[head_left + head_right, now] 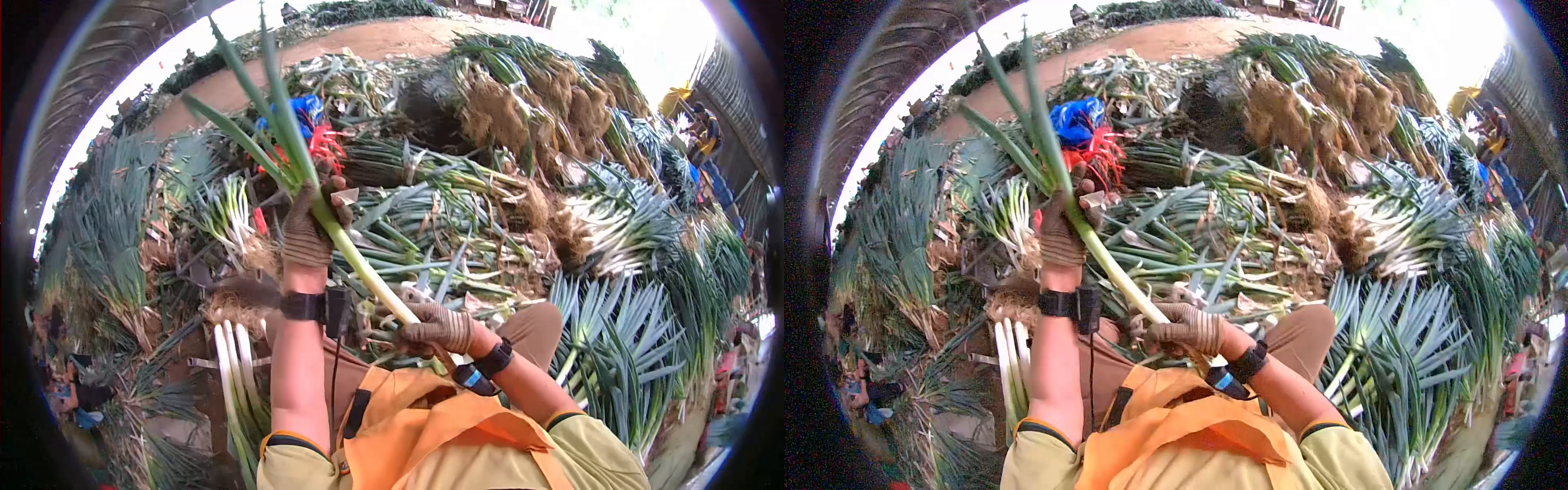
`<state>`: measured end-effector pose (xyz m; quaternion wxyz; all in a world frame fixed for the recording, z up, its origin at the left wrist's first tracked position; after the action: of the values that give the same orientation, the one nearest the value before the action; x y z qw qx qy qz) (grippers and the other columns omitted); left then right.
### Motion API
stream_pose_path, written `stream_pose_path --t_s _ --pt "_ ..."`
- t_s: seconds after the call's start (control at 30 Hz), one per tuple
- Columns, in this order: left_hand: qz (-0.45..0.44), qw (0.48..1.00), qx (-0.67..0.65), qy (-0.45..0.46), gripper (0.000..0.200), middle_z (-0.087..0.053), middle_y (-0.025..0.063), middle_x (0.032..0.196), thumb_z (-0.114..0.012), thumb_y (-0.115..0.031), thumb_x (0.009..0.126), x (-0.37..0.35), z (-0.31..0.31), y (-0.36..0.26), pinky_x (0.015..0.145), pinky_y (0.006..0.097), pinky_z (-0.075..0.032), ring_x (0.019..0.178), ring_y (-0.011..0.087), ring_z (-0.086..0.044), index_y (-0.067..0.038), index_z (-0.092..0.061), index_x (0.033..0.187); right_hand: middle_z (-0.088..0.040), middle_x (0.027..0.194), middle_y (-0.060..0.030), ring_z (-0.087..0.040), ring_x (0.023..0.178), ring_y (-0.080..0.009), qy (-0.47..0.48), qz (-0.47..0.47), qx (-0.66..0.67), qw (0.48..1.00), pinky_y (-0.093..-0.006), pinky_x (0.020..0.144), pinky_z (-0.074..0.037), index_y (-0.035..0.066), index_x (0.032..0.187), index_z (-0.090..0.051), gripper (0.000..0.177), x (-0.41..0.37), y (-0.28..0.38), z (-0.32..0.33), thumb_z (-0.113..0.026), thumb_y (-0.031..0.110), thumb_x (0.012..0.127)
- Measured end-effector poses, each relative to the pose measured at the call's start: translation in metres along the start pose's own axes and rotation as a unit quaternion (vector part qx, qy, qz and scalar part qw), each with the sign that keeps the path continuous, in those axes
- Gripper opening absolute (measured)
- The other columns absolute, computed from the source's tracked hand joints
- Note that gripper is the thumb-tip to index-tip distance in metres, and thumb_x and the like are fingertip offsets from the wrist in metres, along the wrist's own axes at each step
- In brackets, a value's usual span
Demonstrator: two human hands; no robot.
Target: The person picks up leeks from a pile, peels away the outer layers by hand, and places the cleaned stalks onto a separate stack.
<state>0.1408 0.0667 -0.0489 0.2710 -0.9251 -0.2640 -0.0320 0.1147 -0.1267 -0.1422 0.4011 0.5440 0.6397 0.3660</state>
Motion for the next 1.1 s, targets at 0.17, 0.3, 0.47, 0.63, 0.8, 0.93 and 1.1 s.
stream_pose_path --t_s 0.17,0.3,0.47,0.63,0.8,0.93,1.1 --pt "-0.035 0.966 0.155 -0.202 0.018 -0.053 0.0067 0.067 -0.055 -0.010 0.082 -0.004 0.051 0.033 0.039 0.0212 -0.040 0.043 0.0102 -0.045 -0.010 -0.050 0.099 -0.050 0.069 -0.0017 -0.045 0.054 -0.0097 -0.230 -0.014 -0.234 0.945 -0.0253 0.046 -0.038 0.016 0.130 -0.032 0.052 -0.015 -0.031 0.036 -0.053 0.012 0.083" --pt "-0.021 0.907 0.193 -0.372 0.015 -0.050 0.0066 0.062 -0.055 -0.003 0.075 -0.019 0.083 0.036 0.034 0.0195 -0.036 0.039 0.0099 -0.042 -0.007 -0.047 0.088 -0.058 0.072 -0.0137 -0.057 0.060 -0.0313 -0.326 -0.007 -0.581 0.746 -0.0382 0.049 -0.042 0.007 0.126 -0.031 0.055 -0.028 -0.026 0.034 -0.055 0.008 0.077" --pt "-0.070 0.901 0.178 -0.389 0.013 -0.049 0.0060 0.062 -0.056 -0.004 0.073 -0.032 0.072 0.029 0.035 0.0207 -0.037 0.040 0.0103 -0.042 -0.006 -0.047 0.081 -0.060 0.079 -0.0077 -0.057 0.060 -0.0256 -0.348 0.162 -0.691 0.613 -0.0339 0.052 -0.045 -0.001 0.120 -0.041 0.045 -0.035 -0.008 0.013 -0.056 0.010 0.078" --pt "-0.080 0.950 0.151 -0.262 0.013 -0.049 0.0052 0.062 -0.061 -0.002 0.073 -0.029 0.057 0.030 0.044 0.0263 -0.043 0.046 0.0131 -0.046 -0.004 -0.050 0.080 -0.059 0.093 0.0032 -0.050 0.083 -0.0038 -0.298 0.144 -0.084 0.940 -0.0197 0.072 -0.044 0.004 0.105 -0.059 0.031 -0.027 -0.028 0.056 -0.063 -0.001 0.074" --pt "-0.085 0.956 0.148 -0.240 0.034 -0.049 0.0034 0.079 -0.056 0.006 0.072 -0.032 0.037 0.034 0.050 0.0208 -0.044 0.057 0.0110 -0.047 -0.009 -0.047 0.101 -0.062 0.081 -0.0005 -0.054 0.072 -0.0059 -0.344 0.100 -0.117 0.926 -0.0212 0.066 -0.046 0.002 0.091 -0.064 0.021 -0.023 -0.013 0.072 -0.067 0.002 0.071" --pt "-0.070 0.954 0.155 -0.248 0.035 -0.049 0.0029 0.080 -0.055 0.007 0.072 -0.031 0.040 0.036 0.050 0.0211 -0.044 0.057 0.0110 -0.047 -0.009 -0.047 0.103 -0.060 0.068 -0.0063 -0.054 0.064 -0.0150 -0.334 0.091 -0.143 0.927 -0.0278 0.060 -0.045 0.002 0.075 -0.062 0.012 -0.014 -0.006 0.064 -0.065 0.011 0.068" --pt "-0.080 0.941 0.173 -0.280 0.036 -0.048 0.0019 0.076 -0.055 0.006 0.073 -0.040 0.035 0.035 0.050 0.0227 -0.044 0.057 0.0112 -0.048 -0.009 -0.046 0.104 -0.055 0.069 -0.0141 -0.052 0.068 -0.0344 -0.310 0.072 -0.361 0.876 -0.0388 0.063 -0.044 0.005 0.067 -0.058 0.014 -0.007 0.004 0.048 -0.058 0.018 0.068"
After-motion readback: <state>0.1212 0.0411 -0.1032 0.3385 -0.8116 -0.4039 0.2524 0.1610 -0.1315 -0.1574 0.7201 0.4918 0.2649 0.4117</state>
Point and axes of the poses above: each hand's wrist, its own x-axis towards the middle knuckle, its own z-axis out of the back of the hand, y = z × x, the point moved 9 cm from there along x, towards the middle knuckle
